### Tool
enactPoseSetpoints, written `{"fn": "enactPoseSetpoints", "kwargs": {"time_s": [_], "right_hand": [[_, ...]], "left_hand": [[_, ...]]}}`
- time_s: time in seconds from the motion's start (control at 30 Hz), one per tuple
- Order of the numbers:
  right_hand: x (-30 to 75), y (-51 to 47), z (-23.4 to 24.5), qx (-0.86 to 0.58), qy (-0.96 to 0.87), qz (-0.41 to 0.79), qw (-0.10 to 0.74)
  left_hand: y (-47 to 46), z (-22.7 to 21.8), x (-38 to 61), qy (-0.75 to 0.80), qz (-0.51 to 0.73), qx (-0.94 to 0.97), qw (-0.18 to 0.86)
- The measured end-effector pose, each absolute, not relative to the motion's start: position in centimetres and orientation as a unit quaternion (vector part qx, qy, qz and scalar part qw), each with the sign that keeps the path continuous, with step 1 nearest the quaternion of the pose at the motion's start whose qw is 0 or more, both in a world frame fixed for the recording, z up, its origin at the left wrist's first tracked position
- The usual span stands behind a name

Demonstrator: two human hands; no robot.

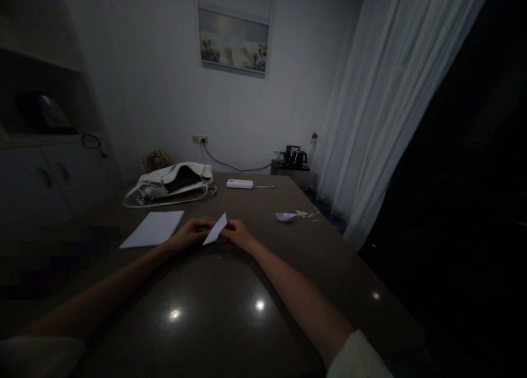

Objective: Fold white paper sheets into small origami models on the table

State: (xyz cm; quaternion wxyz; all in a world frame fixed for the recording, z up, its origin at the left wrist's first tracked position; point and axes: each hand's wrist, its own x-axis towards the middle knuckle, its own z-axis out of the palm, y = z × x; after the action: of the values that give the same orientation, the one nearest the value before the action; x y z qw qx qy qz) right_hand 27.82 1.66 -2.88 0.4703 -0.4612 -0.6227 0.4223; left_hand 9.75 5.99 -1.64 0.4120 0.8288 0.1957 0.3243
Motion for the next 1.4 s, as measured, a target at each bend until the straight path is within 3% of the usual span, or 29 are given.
{"fn": "enactPoseSetpoints", "kwargs": {"time_s": [1.4], "right_hand": [[27.79, 1.5, -2.73, -0.449, -0.642, 0.416, 0.461]], "left_hand": [[5.86, -1.82, 9.81, 0.198, 0.318, 0.818, 0.436]]}}
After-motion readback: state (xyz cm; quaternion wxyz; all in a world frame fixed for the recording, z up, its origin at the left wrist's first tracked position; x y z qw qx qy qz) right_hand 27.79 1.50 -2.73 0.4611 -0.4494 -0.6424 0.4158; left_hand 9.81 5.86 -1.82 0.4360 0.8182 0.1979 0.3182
